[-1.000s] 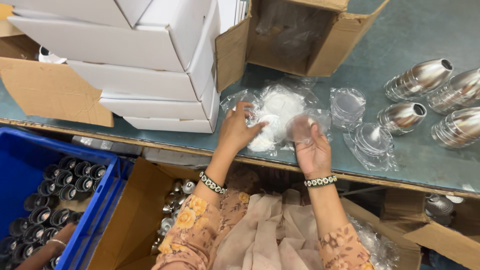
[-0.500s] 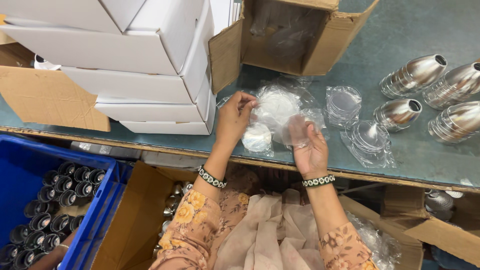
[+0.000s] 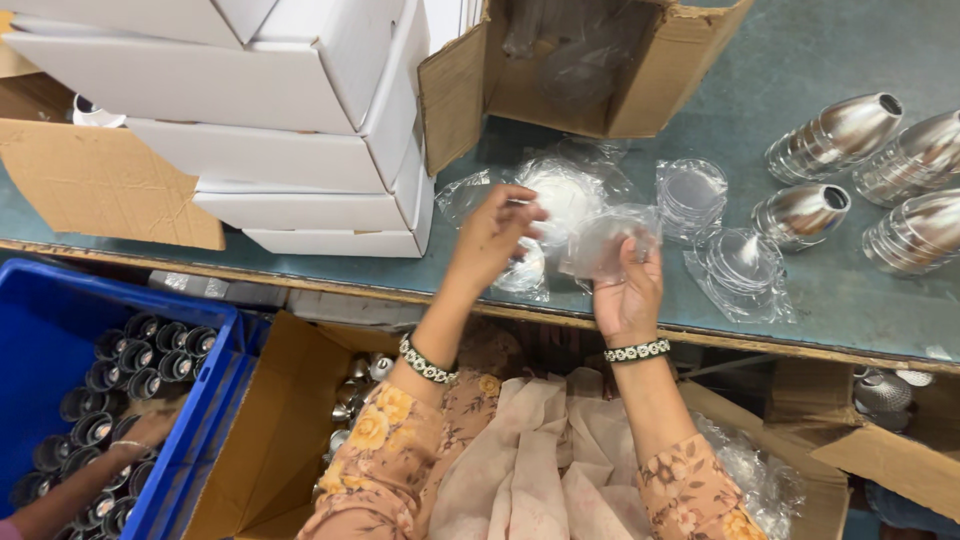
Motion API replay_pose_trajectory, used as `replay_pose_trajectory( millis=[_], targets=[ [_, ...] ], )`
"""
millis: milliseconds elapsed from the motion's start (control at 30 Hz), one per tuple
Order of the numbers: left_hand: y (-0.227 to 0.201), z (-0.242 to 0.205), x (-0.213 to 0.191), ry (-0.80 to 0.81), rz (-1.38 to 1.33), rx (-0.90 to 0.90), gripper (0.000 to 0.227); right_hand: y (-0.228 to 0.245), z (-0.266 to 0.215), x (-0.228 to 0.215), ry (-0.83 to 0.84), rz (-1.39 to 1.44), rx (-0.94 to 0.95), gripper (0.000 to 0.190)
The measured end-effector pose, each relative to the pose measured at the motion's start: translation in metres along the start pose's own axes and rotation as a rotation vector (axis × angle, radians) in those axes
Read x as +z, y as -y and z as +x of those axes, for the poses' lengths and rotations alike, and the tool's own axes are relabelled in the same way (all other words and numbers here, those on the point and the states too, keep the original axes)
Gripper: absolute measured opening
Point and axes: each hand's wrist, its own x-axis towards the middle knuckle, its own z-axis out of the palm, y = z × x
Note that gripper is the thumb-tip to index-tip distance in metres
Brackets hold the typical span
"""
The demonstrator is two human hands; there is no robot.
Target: The person wraps small metallic cone-shaped objects in clear plastic bags on a workbench. They repeatedly pick up an object, place it into a bag, and set the wrapped item aside. The person also handles stacks of white boxes and other packaging materials nearby.
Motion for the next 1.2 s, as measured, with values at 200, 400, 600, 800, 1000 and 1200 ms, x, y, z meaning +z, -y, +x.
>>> replay_pose_trajectory(
  millis=[200, 400, 600, 800, 1000, 1200],
  targets=[
    [-0.015, -0.04, -0.03, -0.136, 1.031, -0.03, 0.067, 0.003, 0.004, 0.002, -0.009, -0.023, 0.045, 0.041],
    [-0.003, -0.029, -0.028, -0.056, 0.727, -0.209, 0.053, 0.005, 0.003, -0.004, -0.012, 0.008, 0.076, 0.036],
    [-0.019, -0.062, -0.015, -0.186, 0.866, 0.097, 0.074, 0.006, 0.005, -0.008, 0.015, 0.067, 0.064, 0.026],
    [-0.015, -0.108, 0.018, -0.055, 0.964, 0.522, 0.053, 0.002, 0.006, -0.012, 0.03, 0.083, 0.067, 0.02],
    [-0.007, -0.07, 0.018, -0.106, -0.007, 0.044, 0.015, 0.004, 0.005, -0.006, -0.006, 0.052, 0.052, 0.028],
    [-0.009, -0.028, 0.069, -0.27, 0.081, 0.131, 0.024, 0.0, -0.001, -0.004, 0.044, -0.031, 0.022, 0.038]
  ],
)
